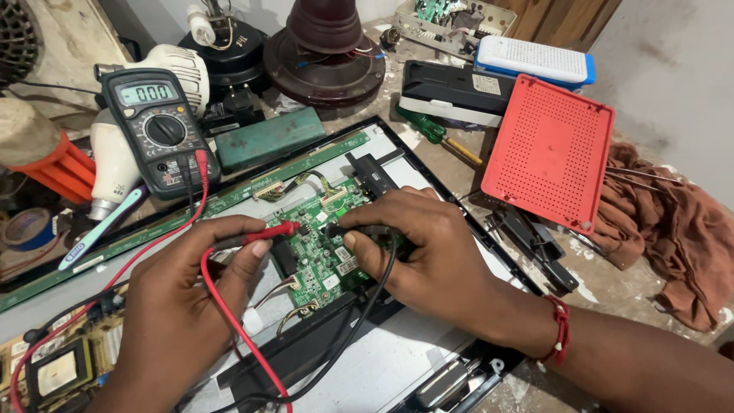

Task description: The person scrubs a TV mainboard with a toothbrush, then uses a multimeter with red and black probes to test points on the circuit board and other boards inside the opened TV panel, repositioning the probes across different components.

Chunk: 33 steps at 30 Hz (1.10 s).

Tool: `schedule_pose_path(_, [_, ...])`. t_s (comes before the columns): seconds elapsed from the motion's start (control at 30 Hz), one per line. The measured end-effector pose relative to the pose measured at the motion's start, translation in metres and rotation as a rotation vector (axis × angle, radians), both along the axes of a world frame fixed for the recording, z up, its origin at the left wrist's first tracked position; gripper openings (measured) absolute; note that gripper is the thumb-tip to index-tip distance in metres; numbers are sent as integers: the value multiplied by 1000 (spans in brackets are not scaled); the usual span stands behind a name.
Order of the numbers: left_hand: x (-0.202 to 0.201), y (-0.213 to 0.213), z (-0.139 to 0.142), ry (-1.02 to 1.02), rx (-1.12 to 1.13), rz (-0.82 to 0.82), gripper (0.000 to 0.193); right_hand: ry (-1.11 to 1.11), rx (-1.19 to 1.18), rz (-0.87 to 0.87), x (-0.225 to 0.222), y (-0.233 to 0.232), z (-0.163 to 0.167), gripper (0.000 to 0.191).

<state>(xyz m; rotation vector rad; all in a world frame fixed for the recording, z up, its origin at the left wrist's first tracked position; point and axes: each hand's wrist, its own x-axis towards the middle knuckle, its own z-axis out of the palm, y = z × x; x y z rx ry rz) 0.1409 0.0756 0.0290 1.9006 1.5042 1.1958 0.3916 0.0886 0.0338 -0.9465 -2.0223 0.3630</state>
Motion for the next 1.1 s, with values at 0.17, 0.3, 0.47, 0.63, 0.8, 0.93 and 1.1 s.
schedule_pose_path(0.17, [0, 0, -1, -32, 46, -47, 22, 16, -17, -22, 1, -3, 2, 22])
schedule_pose_path(0.3, [1, -1, -2, -79, -14, -48, 22, 37, -103, -59, 1, -3, 4, 23])
schedule_pose_path(0.47, [2, 0, -2, -94, -53, -41, 23, 48, -105, -68, 0, -2, 2, 23])
schedule_pose_path(0.63, [2, 0, -1, -61, -19, -47, 22, 37, -107, -74, 1, -1, 2, 25])
schedule_pose_path(0.8, [2, 0, -2, -51, -1, -38, 24, 22, -96, -76, 0, 0, 1, 26])
schedule_pose_path(0.93, [2, 0, -2, -62, 14, -41, 23, 11, -109, -86, 0, -1, 1, 28])
schedule_pose_path(1.1, [2, 0, -1, -29, 21, -37, 24, 14, -133, -70, -1, -1, 2, 29])
